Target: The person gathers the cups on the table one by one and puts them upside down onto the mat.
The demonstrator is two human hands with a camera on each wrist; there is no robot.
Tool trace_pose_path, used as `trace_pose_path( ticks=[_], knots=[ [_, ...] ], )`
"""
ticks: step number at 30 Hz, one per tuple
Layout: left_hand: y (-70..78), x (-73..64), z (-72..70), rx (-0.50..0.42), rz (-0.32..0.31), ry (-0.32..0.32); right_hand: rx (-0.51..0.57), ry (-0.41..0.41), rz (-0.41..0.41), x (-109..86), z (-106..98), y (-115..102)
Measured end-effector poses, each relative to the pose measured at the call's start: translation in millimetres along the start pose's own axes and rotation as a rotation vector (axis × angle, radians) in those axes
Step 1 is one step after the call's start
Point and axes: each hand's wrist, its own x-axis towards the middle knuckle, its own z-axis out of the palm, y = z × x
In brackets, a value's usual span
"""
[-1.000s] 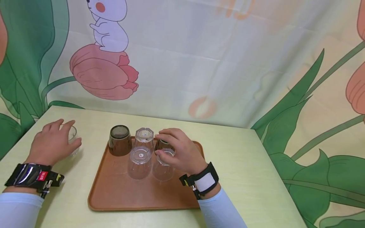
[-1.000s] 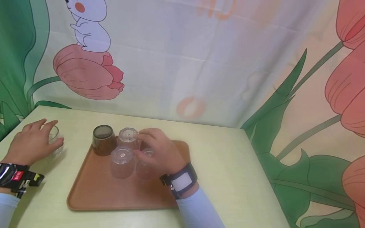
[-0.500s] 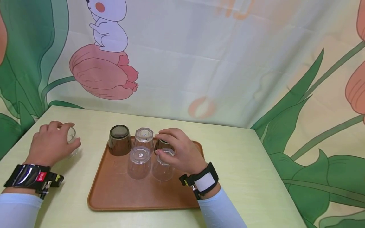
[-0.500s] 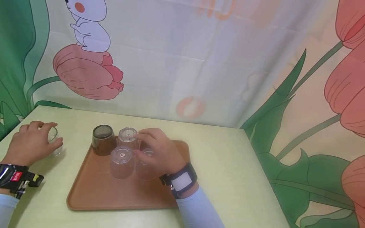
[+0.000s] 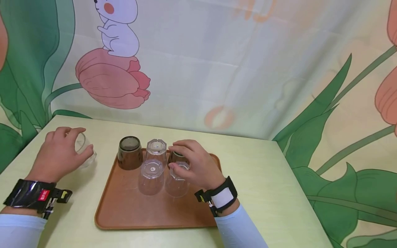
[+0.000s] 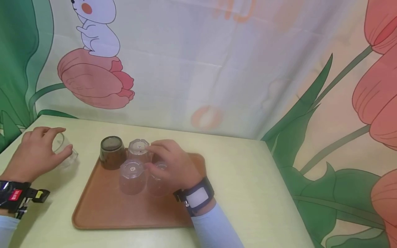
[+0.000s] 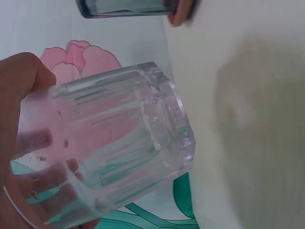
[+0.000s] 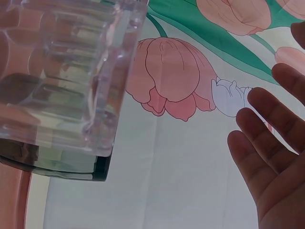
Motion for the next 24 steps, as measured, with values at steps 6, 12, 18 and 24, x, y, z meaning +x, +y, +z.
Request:
trace_pose_path(
  ticks=[6,12,18,24],
  knots=[
    [13.9,0.5,-10.6,-0.030,0.003,0.027,-0.006,-0.017,0.019,-0.3,0,1],
    [27.9,-3.3,-21.7,-0.120,0.061,0.059,-0.008,-0.022,0.021,-0.3,0,1],
    [45.0,-6.3,-33.8,-0.179,0.117,0.091,-0.003,-0.013,0.012,-0.1,-1,0],
    [61.9,-11.3,-42.4,-0.254,0.157,0.109,0.002,-0.008,0.008,0.6,-1,-2]
  ],
)
